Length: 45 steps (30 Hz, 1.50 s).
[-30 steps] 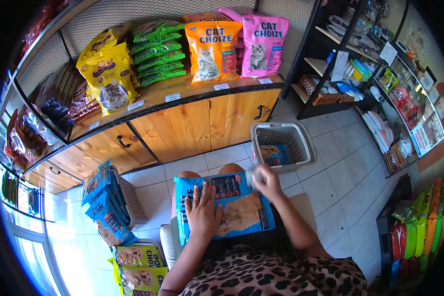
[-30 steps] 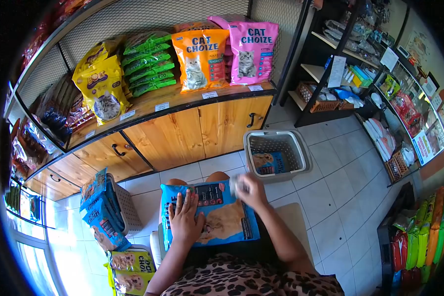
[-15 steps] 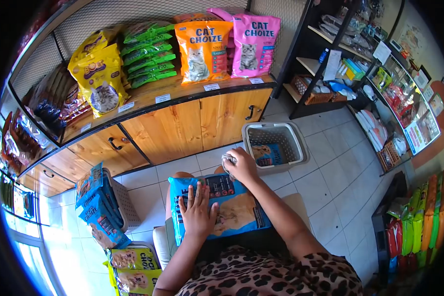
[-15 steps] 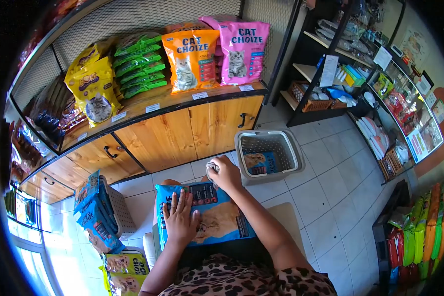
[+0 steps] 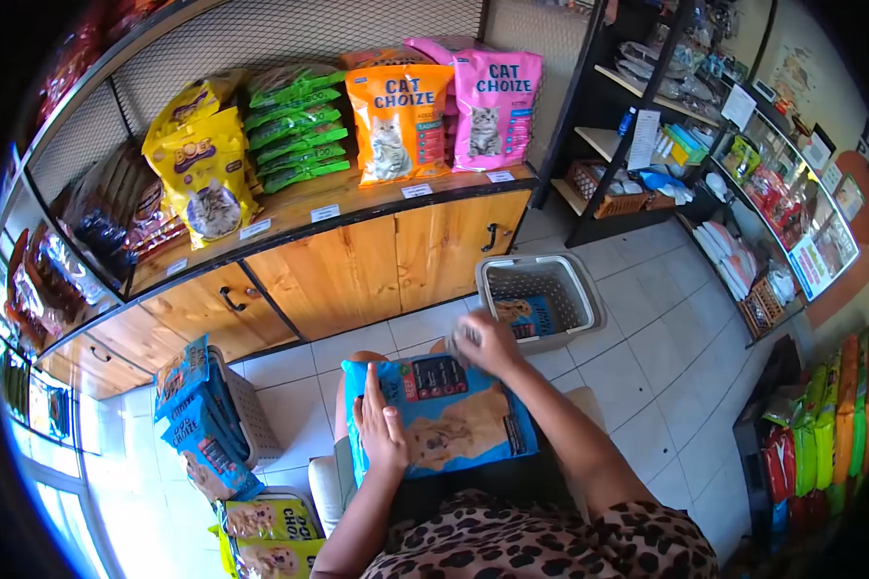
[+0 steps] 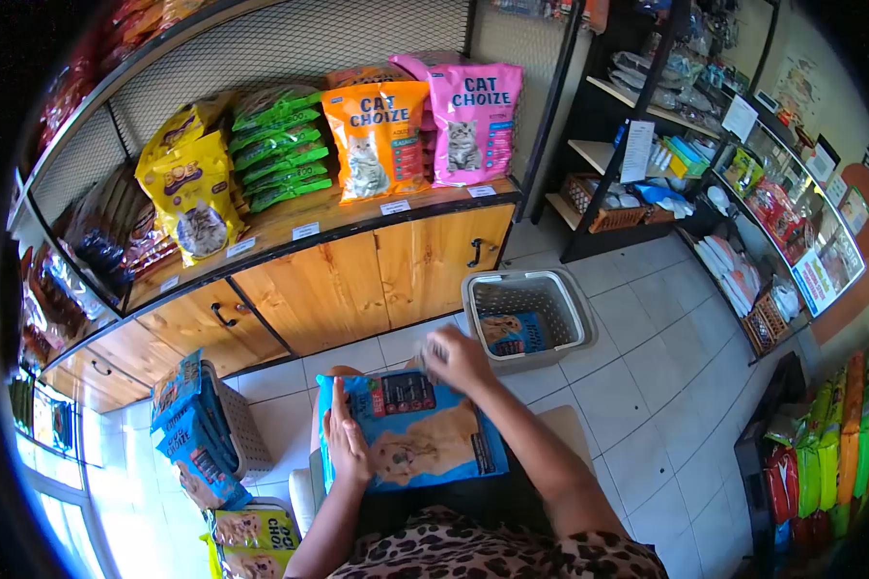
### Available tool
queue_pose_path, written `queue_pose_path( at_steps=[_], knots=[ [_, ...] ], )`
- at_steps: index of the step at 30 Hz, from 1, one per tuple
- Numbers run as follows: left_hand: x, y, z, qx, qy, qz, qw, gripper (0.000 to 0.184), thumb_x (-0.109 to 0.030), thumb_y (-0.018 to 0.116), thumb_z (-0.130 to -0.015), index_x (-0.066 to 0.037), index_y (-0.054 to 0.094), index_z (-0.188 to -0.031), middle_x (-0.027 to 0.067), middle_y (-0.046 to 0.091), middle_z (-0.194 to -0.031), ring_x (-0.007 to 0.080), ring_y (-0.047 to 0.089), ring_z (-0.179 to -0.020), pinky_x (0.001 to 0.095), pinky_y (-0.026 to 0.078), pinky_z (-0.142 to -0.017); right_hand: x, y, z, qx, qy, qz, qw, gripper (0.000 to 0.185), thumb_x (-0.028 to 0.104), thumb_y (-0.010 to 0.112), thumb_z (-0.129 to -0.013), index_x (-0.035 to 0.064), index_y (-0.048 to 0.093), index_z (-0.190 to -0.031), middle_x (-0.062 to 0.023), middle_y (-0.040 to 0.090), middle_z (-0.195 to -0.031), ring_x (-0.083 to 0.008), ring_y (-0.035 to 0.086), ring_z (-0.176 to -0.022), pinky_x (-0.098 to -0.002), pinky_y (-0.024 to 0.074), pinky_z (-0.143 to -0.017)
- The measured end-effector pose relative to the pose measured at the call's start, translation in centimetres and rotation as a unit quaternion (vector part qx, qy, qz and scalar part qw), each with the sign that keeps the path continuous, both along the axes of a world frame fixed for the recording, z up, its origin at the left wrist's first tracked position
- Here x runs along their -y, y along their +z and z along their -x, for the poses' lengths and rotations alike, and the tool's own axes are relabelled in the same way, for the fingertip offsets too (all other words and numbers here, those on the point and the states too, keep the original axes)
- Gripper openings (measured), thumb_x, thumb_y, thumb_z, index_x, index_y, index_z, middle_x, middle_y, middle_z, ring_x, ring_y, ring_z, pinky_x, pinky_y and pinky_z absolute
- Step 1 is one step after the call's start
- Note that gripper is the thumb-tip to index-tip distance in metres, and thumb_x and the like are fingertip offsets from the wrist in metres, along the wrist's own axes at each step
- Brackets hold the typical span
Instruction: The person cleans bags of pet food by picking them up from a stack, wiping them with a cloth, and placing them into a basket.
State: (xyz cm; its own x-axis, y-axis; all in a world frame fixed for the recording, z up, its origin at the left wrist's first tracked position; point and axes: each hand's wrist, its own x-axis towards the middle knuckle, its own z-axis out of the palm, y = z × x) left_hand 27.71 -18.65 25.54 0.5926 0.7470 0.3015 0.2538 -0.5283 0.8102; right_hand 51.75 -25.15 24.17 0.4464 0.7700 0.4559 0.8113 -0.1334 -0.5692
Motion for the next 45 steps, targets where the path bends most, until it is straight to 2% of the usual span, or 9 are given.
queue_pose_path(
  at_steps=[6,9,11,16,19,21,26,41,45],
  knots=[
    [-1.5,-2.0,1.6,0.180,0.033,0.038,0.982,0.070,-0.050,0.015,-0.100,0.000,0.025,-0.148,0.0221,0.033,-0.147,0.0366,0.039,-0.130,0.0503,0.023,-0.109,2.5,3.0,8.8,-0.074,0.236,0.043,0.968,0.019,0.019,0.068,-0.077,0.0130,0.061,-0.094,-0.0035,0.061,-0.087,-0.0232,0.061,-0.069,-0.0332,0.0488,-0.062],
    [-2.1,-2.4,1.4,0.216,0.056,0.081,0.971,0.068,-0.049,0.018,-0.100,-0.001,0.025,-0.148,0.0213,0.033,-0.147,0.0357,0.040,-0.129,0.0489,0.025,-0.109,4.3,4.1,13.3,0.135,0.437,-0.008,0.889,0.018,0.018,0.064,-0.079,0.0134,0.061,-0.096,-0.0026,0.061,-0.086,-0.0225,0.061,-0.079,-0.0327,0.0476,-0.074],
    [-2.1,-2.7,1.9,0.242,0.073,0.126,0.959,0.066,-0.048,0.022,-0.101,-0.002,0.026,-0.147,0.0204,0.033,-0.146,0.0348,0.041,-0.128,0.0475,0.027,-0.108,3.0,0.4,10.0,-0.167,0.398,0.065,0.900,0.017,0.022,0.064,-0.080,0.0141,0.063,-0.095,-0.0035,0.062,-0.087,-0.0220,0.060,-0.078,-0.0321,0.0470,-0.075],
    [-1.8,-2.3,0.8,0.144,0.108,0.155,0.971,0.058,-0.038,0.044,-0.099,-0.006,0.031,-0.146,0.0190,0.033,-0.145,0.0297,0.043,-0.124,0.0406,0.035,-0.103,-3.1,0.0,-0.6,0.108,-0.069,0.086,0.988,0.019,0.025,0.064,-0.085,0.0110,0.066,-0.097,-0.0055,0.066,-0.088,-0.0214,0.064,-0.071,-0.0332,0.0473,-0.059],
    [-4.5,-2.7,1.9,0.104,0.142,0.203,0.963,0.059,-0.034,0.051,-0.096,-0.003,0.033,-0.144,0.0200,0.036,-0.143,0.0298,0.046,-0.121,0.0389,0.039,-0.101,-3.2,0.3,-0.3,-0.024,-0.017,0.021,0.999,0.019,0.021,0.063,-0.087,0.0116,0.066,-0.103,-0.0063,0.067,-0.090,-0.0233,0.063,-0.069,-0.0325,0.0480,-0.060],
    [-5.5,-3.3,3.5,0.055,0.181,0.271,0.944,0.061,-0.029,0.058,-0.094,0.000,0.035,-0.142,0.0210,0.040,-0.140,0.0299,0.049,-0.118,0.0372,0.042,-0.098,-1.6,2.1,1.7,-0.385,0.046,-0.041,0.921,0.020,0.013,0.060,-0.089,0.0117,0.066,-0.108,-0.0111,0.063,-0.112,-0.0264,0.063,-0.086,-0.0329,0.0490,-0.073],
    [-10.0,-4.0,3.2,0.009,0.090,0.324,0.942,0.053,-0.027,0.069,-0.087,0.007,0.055,-0.125,0.0173,0.067,-0.104,0.0214,0.065,-0.082,0.0274,0.054,-0.073,-1.3,0.7,7.8,0.046,0.174,0.036,0.983,0.031,0.009,0.064,-0.084,0.0052,0.063,-0.115,-0.0135,0.046,-0.136,-0.0298,0.047,-0.119,-0.0370,0.0408,-0.095],
    [-9.3,-5.8,0.5,0.091,0.230,0.297,0.922,0.029,-0.027,0.060,-0.088,0.000,0.068,-0.092,0.0092,0.066,-0.078,0.0181,0.055,-0.066,0.0315,0.049,-0.066,-2.2,1.3,12.6,-0.021,0.107,0.037,0.993,0.039,0.015,0.072,-0.071,0.0066,0.060,-0.107,-0.0142,0.057,-0.122,-0.0315,0.055,-0.108,-0.0424,0.0415,-0.095],
    [-10.4,-8.3,0.7,0.107,0.184,0.308,0.927,0.026,-0.026,0.061,-0.087,-0.002,0.068,-0.092,0.0079,0.067,-0.078,0.0181,0.056,-0.068,0.0313,0.049,-0.066,-3.9,2.9,16.6,0.165,0.333,0.000,0.928,0.038,0.012,0.071,-0.071,0.0108,0.061,-0.108,-0.0133,0.057,-0.123,-0.0331,0.055,-0.108,-0.0382,0.0421,-0.097]
  ],
)
